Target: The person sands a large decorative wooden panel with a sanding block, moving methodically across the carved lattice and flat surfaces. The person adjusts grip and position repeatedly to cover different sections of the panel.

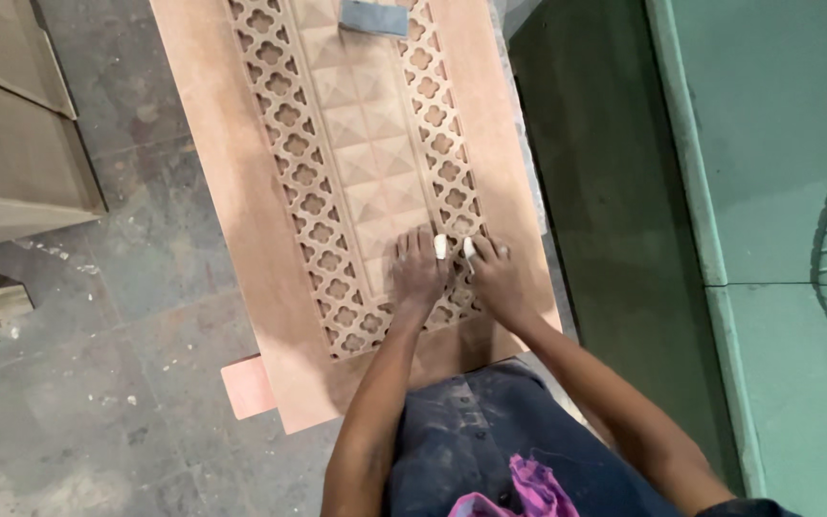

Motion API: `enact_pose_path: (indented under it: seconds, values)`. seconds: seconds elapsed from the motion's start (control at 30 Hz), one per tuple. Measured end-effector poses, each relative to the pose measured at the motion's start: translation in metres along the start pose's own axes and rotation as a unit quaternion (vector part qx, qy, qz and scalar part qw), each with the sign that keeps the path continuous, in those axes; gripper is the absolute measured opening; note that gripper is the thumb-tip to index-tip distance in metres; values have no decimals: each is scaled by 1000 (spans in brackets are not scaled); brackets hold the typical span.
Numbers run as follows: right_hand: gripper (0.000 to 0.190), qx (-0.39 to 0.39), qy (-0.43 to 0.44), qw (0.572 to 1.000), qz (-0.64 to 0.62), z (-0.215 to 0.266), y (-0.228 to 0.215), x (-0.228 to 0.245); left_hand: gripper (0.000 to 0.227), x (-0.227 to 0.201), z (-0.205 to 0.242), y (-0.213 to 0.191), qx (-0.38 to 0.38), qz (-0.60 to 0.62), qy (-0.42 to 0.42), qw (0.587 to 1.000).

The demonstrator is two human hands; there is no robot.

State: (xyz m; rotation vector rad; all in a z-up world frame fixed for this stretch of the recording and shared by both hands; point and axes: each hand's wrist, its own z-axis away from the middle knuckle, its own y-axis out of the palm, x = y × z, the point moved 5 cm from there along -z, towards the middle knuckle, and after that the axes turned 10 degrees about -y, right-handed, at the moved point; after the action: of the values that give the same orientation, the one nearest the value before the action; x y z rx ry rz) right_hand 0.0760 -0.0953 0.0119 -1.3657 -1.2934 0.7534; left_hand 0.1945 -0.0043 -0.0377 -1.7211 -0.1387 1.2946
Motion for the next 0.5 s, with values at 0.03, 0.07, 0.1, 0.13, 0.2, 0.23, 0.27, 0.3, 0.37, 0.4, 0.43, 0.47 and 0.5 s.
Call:
enact_pose_path:
  seconds: [0.03,0.07,0.1,0.13,0.2,0.23,0.27,0.3,0.37,0.4,0.43,0.47,0.5]
  values:
    - [32,-5,-20,999,39,5,0,8,42,-2,-3,-2,-16,9,15,1000]
    - [32,3,-14,998,54,12,3,11,45,0,3,-3,-28,16,19,999]
    - [33,12,-8,998,68,21,4,16,47,2,9,-4,-40,23,24,999]
    - [34,16,2,996,85,28,5,21,48,4,12,-4,-29,16,21,999]
    - [39,16,7,998,62,30,5,24,50,6,10,-2,-9,6,22,1000]
    - [41,13,10,998,52,25,6,19,48,5,6,-3,-20,6,27,999]
    - [36,32,5,998,58,23,6,17,47,3,4,-2,-28,7,30,999]
    - [32,51,0,997,63,21,6,13,46,1,5,-1,-37,9,34,999]
    - [22,125,16,992,27,14,11,7,45,2,10,-2,-36,-3,36,999]
    - [18,179,36,983,-11,8,15,-2,45,3,10,-3,-39,-9,37,998]
    - [14,232,55,970,-50,6,17,-8,45,5,10,-3,-32,-6,27,999]
    - [15,231,19,961,-148,-3,13,-15,45,5,8,-3,-23,-3,19,1000]
    - [16,227,-18,942,-245,-10,5,-22,46,5,8,-3,-15,1,10,1000]
